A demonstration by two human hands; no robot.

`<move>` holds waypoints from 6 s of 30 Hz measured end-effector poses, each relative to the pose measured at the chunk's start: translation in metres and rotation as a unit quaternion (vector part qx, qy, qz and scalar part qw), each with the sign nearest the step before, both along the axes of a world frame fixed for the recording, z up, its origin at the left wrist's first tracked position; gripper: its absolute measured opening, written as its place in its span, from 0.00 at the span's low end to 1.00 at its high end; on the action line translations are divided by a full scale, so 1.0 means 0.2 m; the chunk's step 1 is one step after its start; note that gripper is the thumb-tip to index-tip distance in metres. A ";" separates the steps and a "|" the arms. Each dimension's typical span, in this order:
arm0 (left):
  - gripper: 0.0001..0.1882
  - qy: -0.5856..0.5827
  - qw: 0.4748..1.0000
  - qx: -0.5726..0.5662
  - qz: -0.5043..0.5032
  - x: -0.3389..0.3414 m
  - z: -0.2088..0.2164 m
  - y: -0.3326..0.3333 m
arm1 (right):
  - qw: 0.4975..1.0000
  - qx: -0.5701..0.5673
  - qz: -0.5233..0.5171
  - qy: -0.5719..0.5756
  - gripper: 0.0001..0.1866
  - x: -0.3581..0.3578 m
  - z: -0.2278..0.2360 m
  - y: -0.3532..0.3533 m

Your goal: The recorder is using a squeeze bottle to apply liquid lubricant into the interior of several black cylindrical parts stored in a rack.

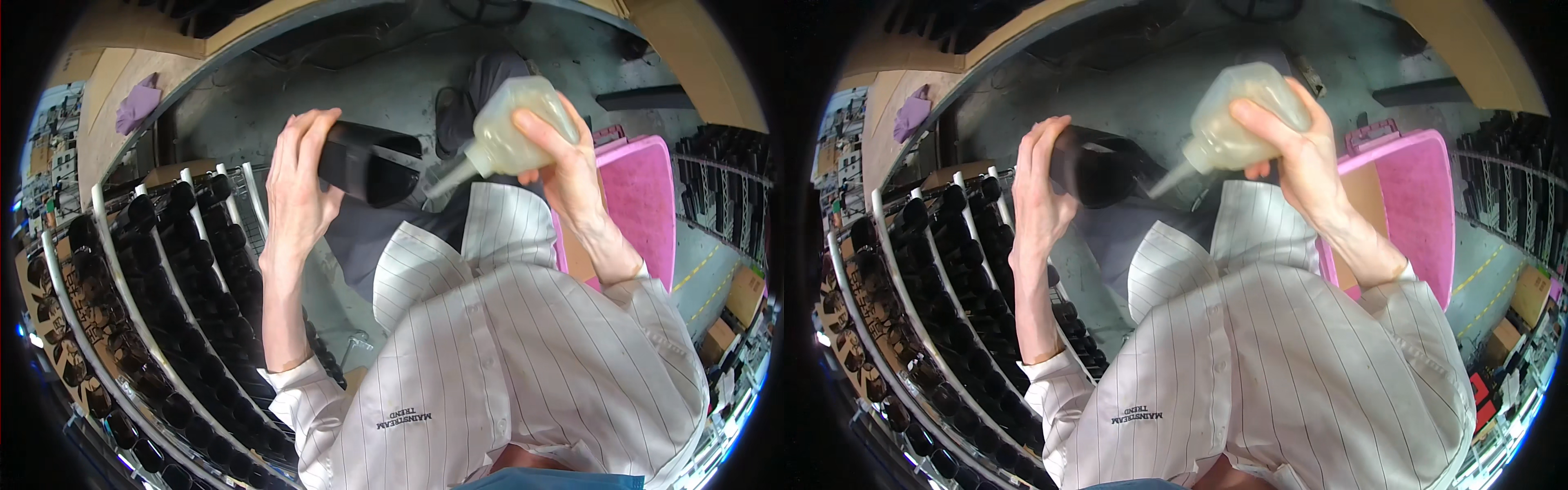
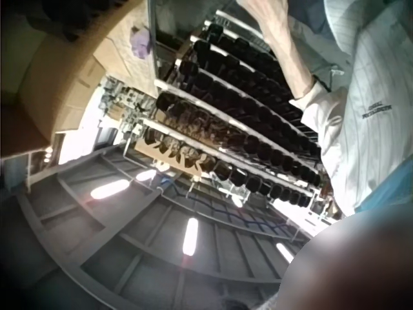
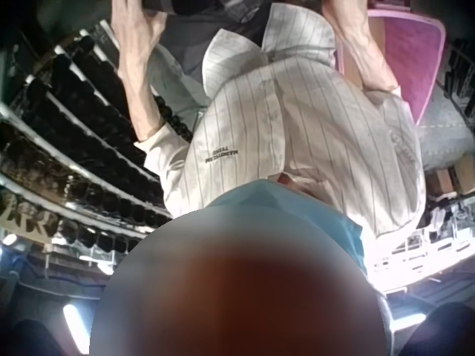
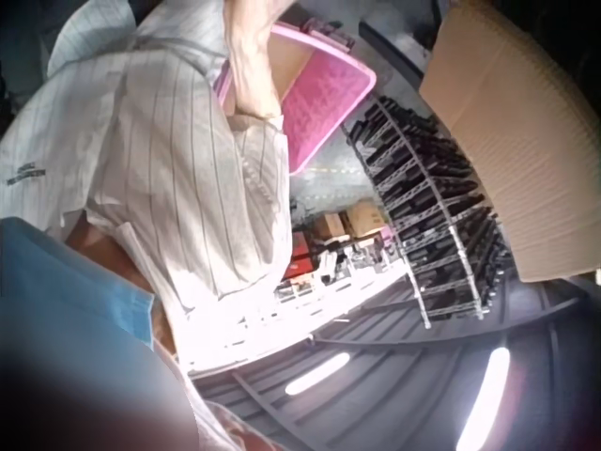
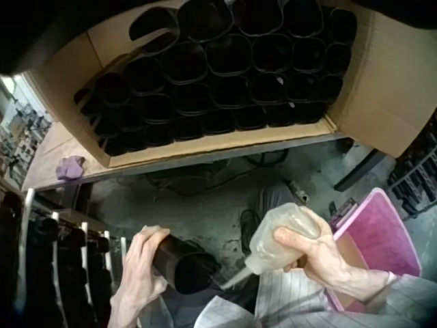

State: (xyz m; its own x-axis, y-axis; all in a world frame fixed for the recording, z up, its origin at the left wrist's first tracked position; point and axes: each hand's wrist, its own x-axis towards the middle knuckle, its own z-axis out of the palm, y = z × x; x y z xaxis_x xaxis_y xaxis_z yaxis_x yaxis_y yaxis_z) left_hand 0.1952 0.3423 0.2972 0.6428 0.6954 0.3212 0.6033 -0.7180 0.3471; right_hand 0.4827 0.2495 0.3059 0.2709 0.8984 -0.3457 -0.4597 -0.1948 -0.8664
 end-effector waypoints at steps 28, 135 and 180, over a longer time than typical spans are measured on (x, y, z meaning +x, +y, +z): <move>0.51 -0.558 0.195 -0.763 -0.262 0.28 -0.11 -0.41 | 0.927 0.148 0.094 0.333 0.22 -0.02 -0.13 0.35; 0.38 0.007 0.976 0.142 0.165 0.13 0.08 -0.27 | 0.839 0.051 0.080 0.535 0.17 0.09 -0.15 -0.03; 0.43 -0.327 0.794 -0.508 0.059 0.02 0.13 -0.25 | 0.904 0.176 -0.023 0.390 0.24 0.21 -0.13 0.09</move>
State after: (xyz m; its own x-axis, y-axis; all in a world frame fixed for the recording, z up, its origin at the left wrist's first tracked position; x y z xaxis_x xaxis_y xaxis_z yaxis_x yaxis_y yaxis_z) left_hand 0.1982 0.2915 0.3227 0.4798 0.8526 -0.2067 0.0971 0.1826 0.9784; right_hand 0.5242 0.2674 0.2793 0.1075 0.9838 -0.1434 -0.9576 0.0637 -0.2809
